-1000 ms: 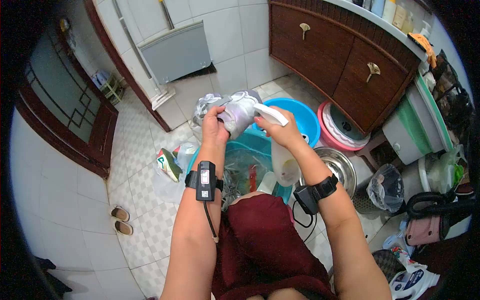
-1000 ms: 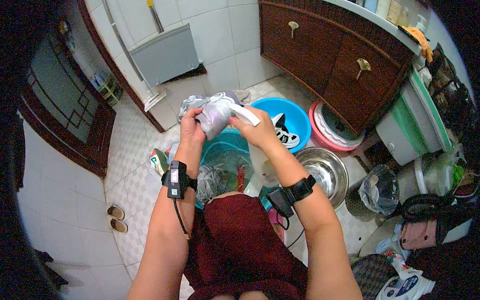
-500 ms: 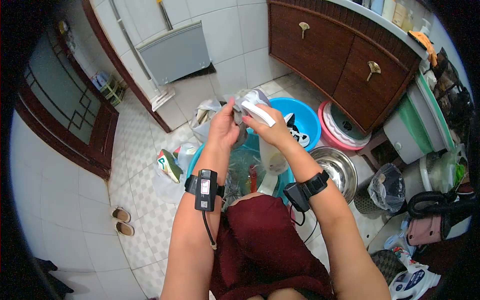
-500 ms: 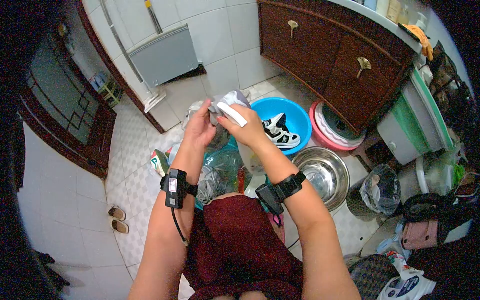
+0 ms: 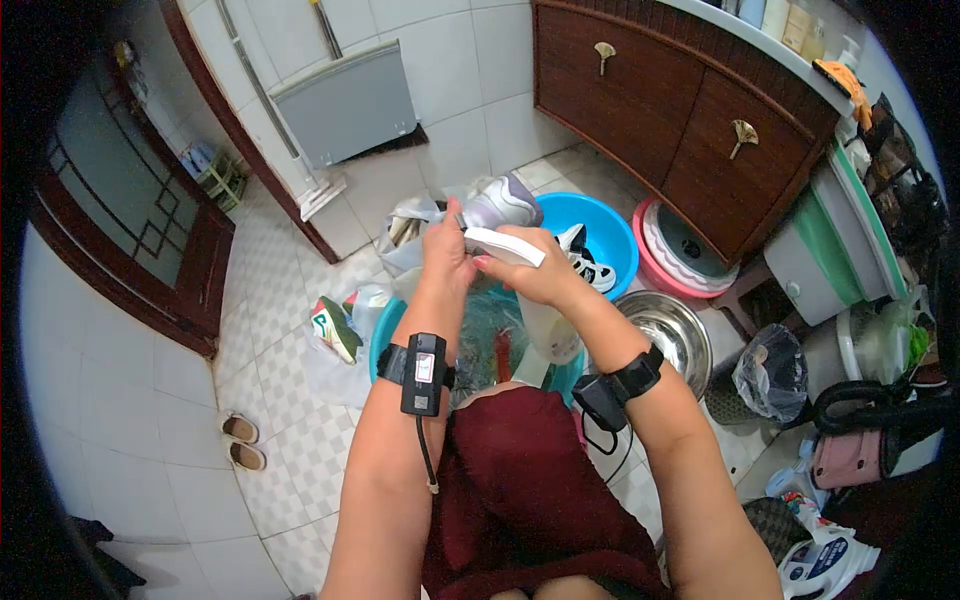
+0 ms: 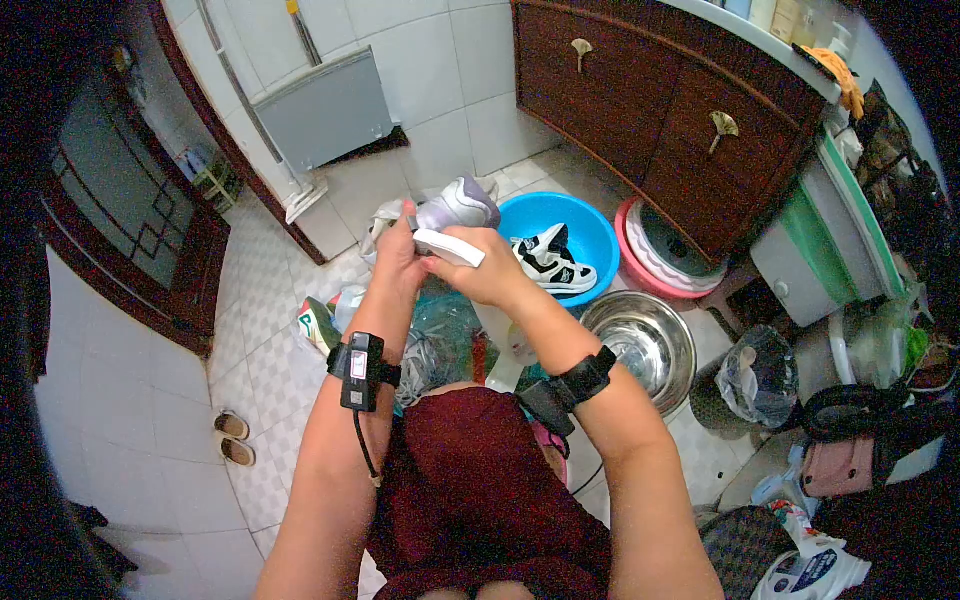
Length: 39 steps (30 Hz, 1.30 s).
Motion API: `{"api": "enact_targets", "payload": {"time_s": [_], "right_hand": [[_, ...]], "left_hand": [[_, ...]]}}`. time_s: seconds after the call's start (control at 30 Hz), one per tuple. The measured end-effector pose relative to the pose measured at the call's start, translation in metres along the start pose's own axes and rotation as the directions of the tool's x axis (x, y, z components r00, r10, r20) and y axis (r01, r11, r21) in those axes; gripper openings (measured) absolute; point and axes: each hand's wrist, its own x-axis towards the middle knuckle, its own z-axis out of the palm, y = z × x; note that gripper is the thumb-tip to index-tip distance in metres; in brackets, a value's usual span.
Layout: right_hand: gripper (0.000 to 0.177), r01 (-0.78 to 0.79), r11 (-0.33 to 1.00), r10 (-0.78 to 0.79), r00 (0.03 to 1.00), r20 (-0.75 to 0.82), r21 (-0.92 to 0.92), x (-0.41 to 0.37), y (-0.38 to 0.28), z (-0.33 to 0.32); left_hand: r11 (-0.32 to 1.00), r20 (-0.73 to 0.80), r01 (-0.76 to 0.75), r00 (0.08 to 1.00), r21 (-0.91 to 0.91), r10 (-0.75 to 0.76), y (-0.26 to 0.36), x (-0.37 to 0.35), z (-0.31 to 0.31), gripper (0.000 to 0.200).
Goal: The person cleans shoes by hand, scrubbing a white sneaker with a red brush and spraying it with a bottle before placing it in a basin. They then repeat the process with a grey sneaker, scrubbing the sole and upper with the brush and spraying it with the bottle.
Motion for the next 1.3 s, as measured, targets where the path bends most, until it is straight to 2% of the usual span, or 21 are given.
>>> {"api": "enact_targets", "payload": {"time_s": [0.1,0.13,0.23,0.33,0.37,0.47,0.57,0.6,0.67,0.7,0.8,0.9,1.0,1.1,1.2,1.3], "right_hand": [[0.022,0.055,0.987,-0.069,0.994,-0.087,-0.148,0.002,0.005,0.006],[0.022,0.063,0.977,-0.089,0.988,-0.126,-0.202,0.002,0.007,0.007],[0.023,-0.075,0.994,0.07,0.995,-0.071,-0.073,-0.003,-0.004,-0.006],[0.025,-0.035,0.997,0.036,0.999,0.011,-0.065,-0.009,0.006,-0.006],[0.026,0.134,0.971,-0.141,0.99,-0.023,-0.196,-0.009,0.008,-0.004],[0.025,-0.112,0.992,0.113,0.994,0.012,-0.055,-0.01,0.005,-0.006],[0.026,-0.085,0.994,0.096,0.984,-0.15,0.074,-0.006,0.018,-0.005],[0.026,-0.131,0.987,0.145,0.976,-0.166,0.092,-0.006,0.02,-0.008],[0.027,-0.221,0.966,0.244,0.95,-0.194,0.132,-0.006,0.024,-0.015],[0.026,-0.224,0.973,0.233,0.945,-0.229,0.064,-0.006,0.03,-0.017],[0.026,-0.251,0.965,0.219,0.934,-0.281,-0.083,-0.008,0.043,-0.019],[0.026,-0.208,0.977,0.187,0.944,-0.273,-0.049,-0.013,0.045,-0.024],[0.027,-0.285,0.957,0.291,0.941,-0.173,0.062,-0.017,0.046,-0.031],[0.026,-0.272,0.962,0.27,0.949,-0.163,0.01,-0.024,0.051,-0.026],[0.026,-0.359,0.926,0.374,0.915,-0.154,0.112,-0.032,0.05,-0.03],[0.025,-0.288,0.951,0.308,0.916,-0.255,0.116,-0.046,0.048,-0.05]], "left_hand": [[0.999,-0.057,0.032,0.998,-0.017,-0.033,-0.001,-0.001,0.002,0.032],[0.998,-0.029,0.026,0.999,-0.059,-0.028,-0.001,0.0,0.001,0.033],[0.985,0.044,0.04,0.998,-0.169,-0.033,-0.002,0.008,-0.005,0.037],[0.973,0.076,0.078,0.995,-0.219,-0.062,0.004,0.01,-0.009,0.041],[0.971,0.075,0.077,0.995,-0.228,-0.062,0.005,0.011,-0.01,0.043],[0.968,0.086,0.086,0.994,-0.236,-0.067,0.005,0.014,-0.012,0.043],[0.958,0.159,0.148,0.981,-0.247,-0.11,0.007,0.014,-0.014,0.043],[0.952,0.196,0.177,0.972,-0.25,-0.129,0.008,0.014,-0.013,0.043],[0.95,0.12,0.201,0.977,-0.241,-0.176,0.013,0.001,-0.005,0.043],[0.948,0.08,0.213,0.977,-0.236,-0.199,0.017,-0.007,0.0,0.043],[0.939,0.097,0.228,0.973,-0.259,-0.209,0.013,0.008,-0.01,0.044],[0.946,0.042,0.222,0.975,-0.237,-0.218,0.014,0.01,-0.011,0.04],[0.943,-0.009,0.214,0.975,-0.255,-0.223,0.016,-0.001,-0.001,0.04],[0.92,-0.01,0.264,0.96,-0.291,-0.278,0.017,0.002,-0.004,0.042],[0.877,0.003,0.32,0.94,-0.359,-0.342,0.019,0.003,-0.006,0.038],[0.86,-0.009,0.322,0.935,-0.397,-0.354,0.018,0.003,-0.004,0.04]]}}
